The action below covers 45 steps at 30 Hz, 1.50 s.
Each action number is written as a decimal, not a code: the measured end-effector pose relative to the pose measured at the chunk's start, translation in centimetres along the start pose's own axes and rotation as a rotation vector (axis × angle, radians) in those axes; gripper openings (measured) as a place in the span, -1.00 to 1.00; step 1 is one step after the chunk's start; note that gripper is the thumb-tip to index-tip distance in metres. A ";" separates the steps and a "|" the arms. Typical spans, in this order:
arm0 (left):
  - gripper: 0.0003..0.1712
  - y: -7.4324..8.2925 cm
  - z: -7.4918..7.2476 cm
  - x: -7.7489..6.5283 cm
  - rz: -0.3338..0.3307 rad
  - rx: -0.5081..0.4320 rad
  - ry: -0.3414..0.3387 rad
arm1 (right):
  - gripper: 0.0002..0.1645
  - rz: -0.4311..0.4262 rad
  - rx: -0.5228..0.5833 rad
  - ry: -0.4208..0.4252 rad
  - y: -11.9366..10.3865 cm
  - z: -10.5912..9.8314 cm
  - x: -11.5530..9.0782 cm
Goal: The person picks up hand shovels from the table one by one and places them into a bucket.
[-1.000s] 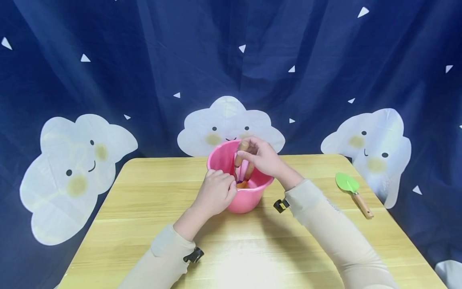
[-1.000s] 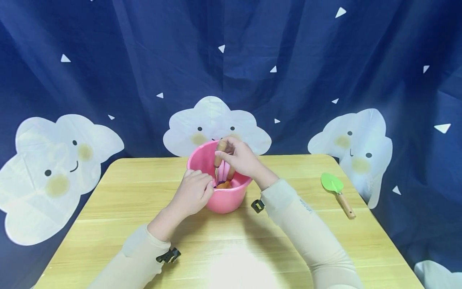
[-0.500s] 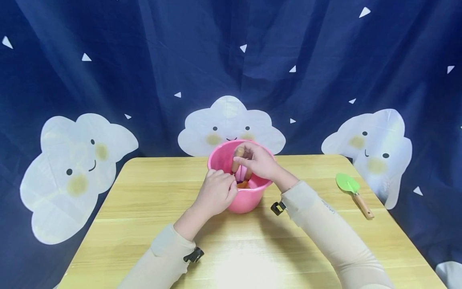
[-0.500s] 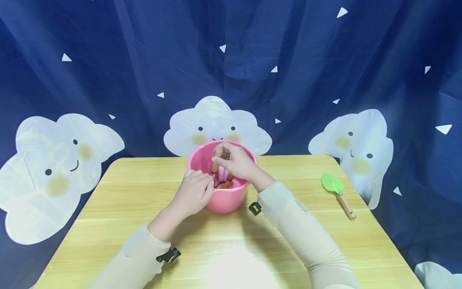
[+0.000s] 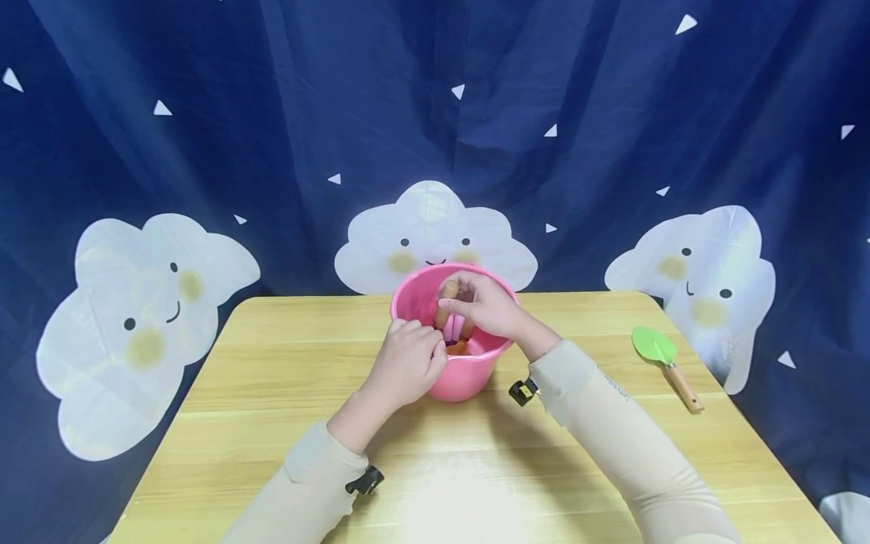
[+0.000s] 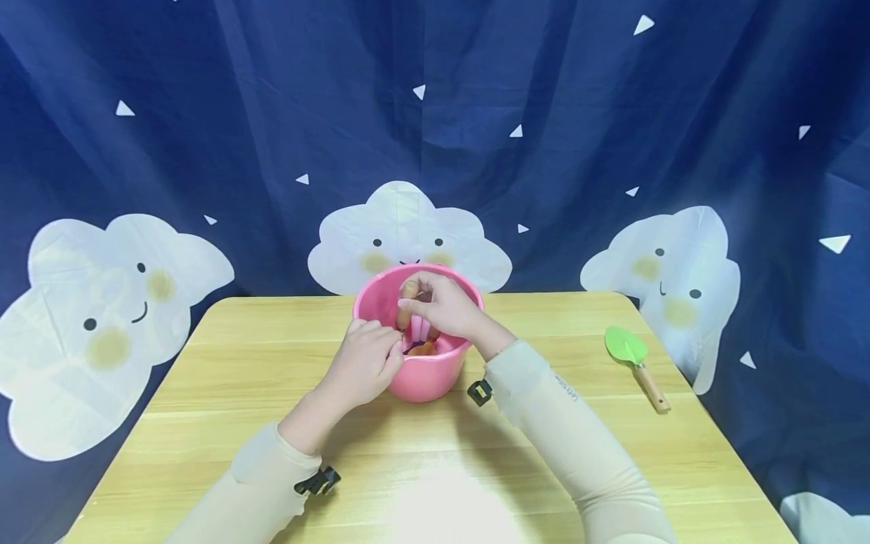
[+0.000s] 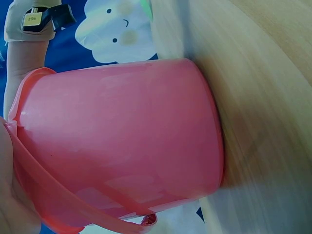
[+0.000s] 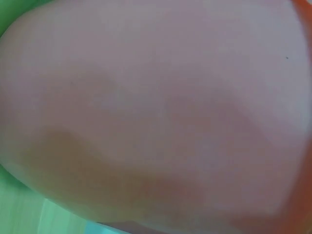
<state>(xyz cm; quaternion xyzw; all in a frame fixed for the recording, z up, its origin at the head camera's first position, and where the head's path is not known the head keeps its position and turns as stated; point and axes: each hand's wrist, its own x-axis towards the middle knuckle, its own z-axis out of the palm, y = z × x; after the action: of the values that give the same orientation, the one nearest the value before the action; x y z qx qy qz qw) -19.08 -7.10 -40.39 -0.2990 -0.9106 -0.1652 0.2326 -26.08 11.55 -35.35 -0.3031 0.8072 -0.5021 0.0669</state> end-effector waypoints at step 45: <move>-0.69 -0.1 -0.1 0.0 -0.001 -0.011 -0.007 | -0.87 0.121 -0.119 -0.248 1.3 -0.4 1.5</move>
<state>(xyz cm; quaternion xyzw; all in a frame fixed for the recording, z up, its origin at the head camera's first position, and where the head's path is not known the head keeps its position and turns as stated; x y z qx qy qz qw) -19.14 -7.15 -40.33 -0.3005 -0.9106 -0.1692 0.2279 -28.03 11.40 -35.96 -0.3168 0.8380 -0.4071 0.1781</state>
